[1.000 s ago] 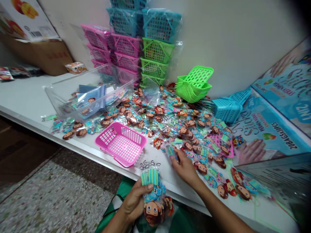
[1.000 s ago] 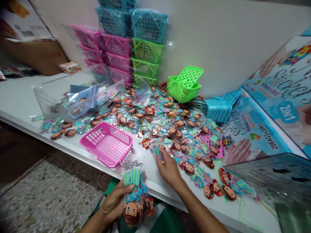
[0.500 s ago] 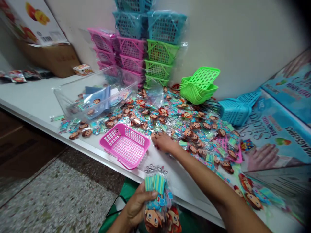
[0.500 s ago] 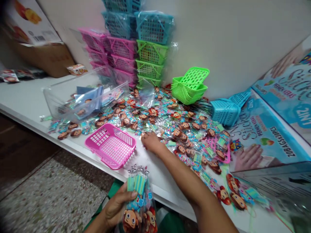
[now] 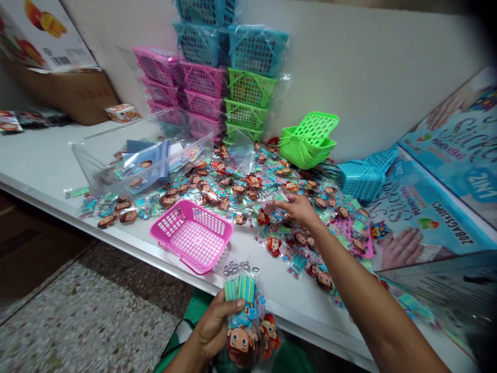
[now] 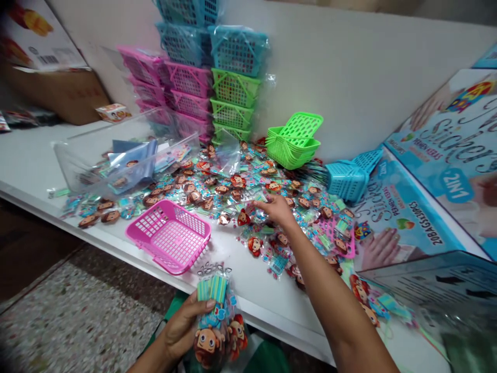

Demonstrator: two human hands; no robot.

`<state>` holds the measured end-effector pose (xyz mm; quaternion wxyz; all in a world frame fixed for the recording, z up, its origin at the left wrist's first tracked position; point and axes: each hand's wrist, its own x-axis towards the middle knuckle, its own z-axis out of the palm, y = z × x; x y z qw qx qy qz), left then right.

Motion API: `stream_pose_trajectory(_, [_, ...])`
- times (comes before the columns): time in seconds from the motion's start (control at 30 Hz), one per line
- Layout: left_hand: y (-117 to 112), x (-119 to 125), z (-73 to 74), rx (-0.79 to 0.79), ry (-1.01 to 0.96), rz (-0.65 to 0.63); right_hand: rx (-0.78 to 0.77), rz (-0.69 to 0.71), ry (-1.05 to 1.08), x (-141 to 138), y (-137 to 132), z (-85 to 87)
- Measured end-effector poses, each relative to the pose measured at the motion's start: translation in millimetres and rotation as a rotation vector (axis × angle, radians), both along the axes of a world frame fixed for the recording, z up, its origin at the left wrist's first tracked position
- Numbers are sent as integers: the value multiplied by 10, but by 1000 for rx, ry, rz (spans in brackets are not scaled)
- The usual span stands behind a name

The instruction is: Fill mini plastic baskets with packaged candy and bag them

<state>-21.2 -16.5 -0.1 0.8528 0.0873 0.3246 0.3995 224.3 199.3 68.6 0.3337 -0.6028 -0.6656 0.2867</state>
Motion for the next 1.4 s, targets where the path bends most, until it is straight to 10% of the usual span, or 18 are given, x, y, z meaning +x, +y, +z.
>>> stream_pose_trajectory(0.27, [12,9,92,19,-25,-13,-36,-89,63,309,-157,85])
stream_pose_trajectory(0.5, [83,63,224,57,-48,-7,-250,275,-517,-24,-905,209])
stream_pose_trajectory(0.7, [139,79,268,138,92,12,-578,513,20,-545,-1405,69])
stream_pose_trajectory(0.83, [111,9,183,128,57,-20,-627,553,101,-588,-1195,1])
stream_pose_trajectory(1.03, [41,38,145,35,-41,7,66,47,-765,-756,-246,-145])
stream_pose_trajectory(1.17, [16,30,177,-8,-54,40,106,-42,-926,-764,228,-267])
stream_pose_trajectory(1.4, [42,-46,78,-15,-20,57,120,42,-729,-351,71,-210])
